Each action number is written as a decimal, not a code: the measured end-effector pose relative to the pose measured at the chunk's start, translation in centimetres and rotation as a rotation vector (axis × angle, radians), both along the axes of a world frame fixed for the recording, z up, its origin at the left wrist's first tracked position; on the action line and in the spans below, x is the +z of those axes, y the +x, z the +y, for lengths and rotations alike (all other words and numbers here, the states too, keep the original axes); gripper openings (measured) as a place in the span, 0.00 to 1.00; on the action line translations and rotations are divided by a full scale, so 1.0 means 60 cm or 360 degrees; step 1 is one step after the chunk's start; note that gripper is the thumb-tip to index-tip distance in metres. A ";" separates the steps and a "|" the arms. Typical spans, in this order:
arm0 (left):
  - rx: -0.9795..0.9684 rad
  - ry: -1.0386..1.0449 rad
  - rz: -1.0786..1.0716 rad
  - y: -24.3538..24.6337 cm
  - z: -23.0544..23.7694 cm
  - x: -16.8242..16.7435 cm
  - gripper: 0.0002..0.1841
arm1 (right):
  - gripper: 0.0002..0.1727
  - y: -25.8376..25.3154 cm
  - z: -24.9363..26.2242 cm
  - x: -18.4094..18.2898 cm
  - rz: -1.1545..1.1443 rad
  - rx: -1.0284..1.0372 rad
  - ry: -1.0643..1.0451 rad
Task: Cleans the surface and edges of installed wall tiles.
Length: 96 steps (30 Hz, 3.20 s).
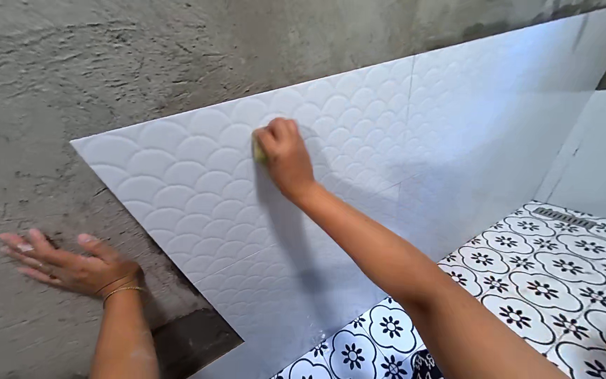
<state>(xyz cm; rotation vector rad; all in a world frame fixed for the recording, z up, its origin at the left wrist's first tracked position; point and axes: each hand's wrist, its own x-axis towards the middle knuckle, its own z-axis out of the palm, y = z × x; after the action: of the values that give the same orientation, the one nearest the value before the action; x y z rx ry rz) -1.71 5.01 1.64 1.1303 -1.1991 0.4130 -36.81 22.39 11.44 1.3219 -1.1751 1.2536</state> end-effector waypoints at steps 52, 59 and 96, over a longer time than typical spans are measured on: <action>-0.0025 0.0282 0.0095 0.010 -0.012 -0.013 0.39 | 0.31 -0.397 0.102 -0.224 -0.1758 -0.0095 -0.0662; -0.0064 0.0019 -0.0017 0.014 -0.018 -0.013 0.38 | 0.33 -0.222 -0.011 -0.214 -0.1055 -0.0111 -0.0481; 0.0079 -0.0252 -0.0091 0.000 -0.005 0.001 0.37 | 0.33 0.284 -0.113 -0.155 0.0029 0.0767 0.0036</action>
<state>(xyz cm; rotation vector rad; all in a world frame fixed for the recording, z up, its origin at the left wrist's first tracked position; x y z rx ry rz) -1.72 4.73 1.68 1.0191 -1.1683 0.5714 -19.74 15.62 2.15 1.6927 -0.8841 1.5625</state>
